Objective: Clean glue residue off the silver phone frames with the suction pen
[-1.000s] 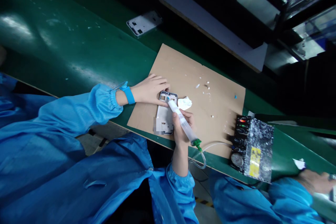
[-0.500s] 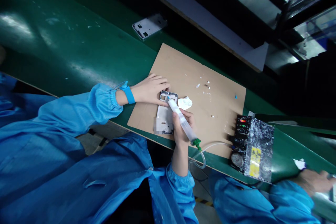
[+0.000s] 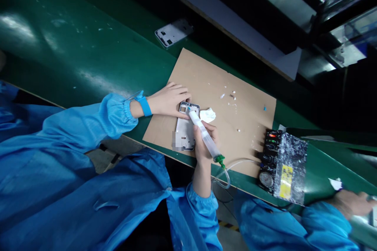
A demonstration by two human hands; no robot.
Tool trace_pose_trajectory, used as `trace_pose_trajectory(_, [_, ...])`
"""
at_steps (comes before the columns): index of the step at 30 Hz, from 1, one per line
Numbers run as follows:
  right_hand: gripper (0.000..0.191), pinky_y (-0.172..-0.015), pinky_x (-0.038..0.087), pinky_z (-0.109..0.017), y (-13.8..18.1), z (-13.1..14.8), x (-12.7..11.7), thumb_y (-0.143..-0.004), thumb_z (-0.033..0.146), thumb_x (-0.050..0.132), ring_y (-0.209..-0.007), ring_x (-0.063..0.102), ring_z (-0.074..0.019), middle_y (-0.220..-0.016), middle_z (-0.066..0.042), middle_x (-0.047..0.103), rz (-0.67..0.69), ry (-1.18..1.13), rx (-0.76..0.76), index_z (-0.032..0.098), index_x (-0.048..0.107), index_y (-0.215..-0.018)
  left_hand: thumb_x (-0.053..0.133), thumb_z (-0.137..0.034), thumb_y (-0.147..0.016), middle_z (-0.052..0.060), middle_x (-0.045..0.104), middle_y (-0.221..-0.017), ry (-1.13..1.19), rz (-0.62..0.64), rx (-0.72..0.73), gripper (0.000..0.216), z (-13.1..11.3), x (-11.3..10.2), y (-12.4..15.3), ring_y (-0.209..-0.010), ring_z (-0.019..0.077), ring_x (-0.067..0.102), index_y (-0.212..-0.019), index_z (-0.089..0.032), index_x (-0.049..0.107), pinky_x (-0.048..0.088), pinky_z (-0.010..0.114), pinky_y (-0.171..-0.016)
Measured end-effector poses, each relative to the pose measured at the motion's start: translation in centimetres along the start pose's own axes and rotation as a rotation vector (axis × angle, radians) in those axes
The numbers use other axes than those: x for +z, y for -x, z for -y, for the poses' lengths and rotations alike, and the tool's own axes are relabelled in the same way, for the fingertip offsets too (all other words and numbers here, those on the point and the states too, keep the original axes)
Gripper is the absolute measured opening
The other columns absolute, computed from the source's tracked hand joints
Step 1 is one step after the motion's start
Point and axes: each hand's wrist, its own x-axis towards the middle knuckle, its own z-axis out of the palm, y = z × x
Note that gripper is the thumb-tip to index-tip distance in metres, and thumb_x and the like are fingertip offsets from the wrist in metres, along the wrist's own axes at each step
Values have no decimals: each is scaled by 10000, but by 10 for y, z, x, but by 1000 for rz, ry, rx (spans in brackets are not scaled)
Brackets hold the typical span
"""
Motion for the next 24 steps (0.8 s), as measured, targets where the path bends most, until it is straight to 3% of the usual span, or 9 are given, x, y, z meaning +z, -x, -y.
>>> trace_pose_trajectory(15, [608, -809, 644, -428, -2, -9, -1, -748, 669, 938, -858, 782, -259, -1022, -118, 829, -4, 3, 31, 173, 796, -1070, 777, -693, -927, 107, 731, -1184, -10, 9, 3, 512, 0, -1, 0, -1112, 313, 636, -1089, -218, 678, 381, 438, -952])
trace_pose_trajectory(24, [563, -663, 615, -351, -1, 5, 0, -770, 666, 917, -721, 748, -222, -876, -90, 817, 4, -25, 4, 181, 772, -1017, 797, -693, -917, 103, 727, -1170, 3, 5, -5, 526, 0, -1, 0, -1120, 310, 641, -1096, -211, 685, 370, 421, -946])
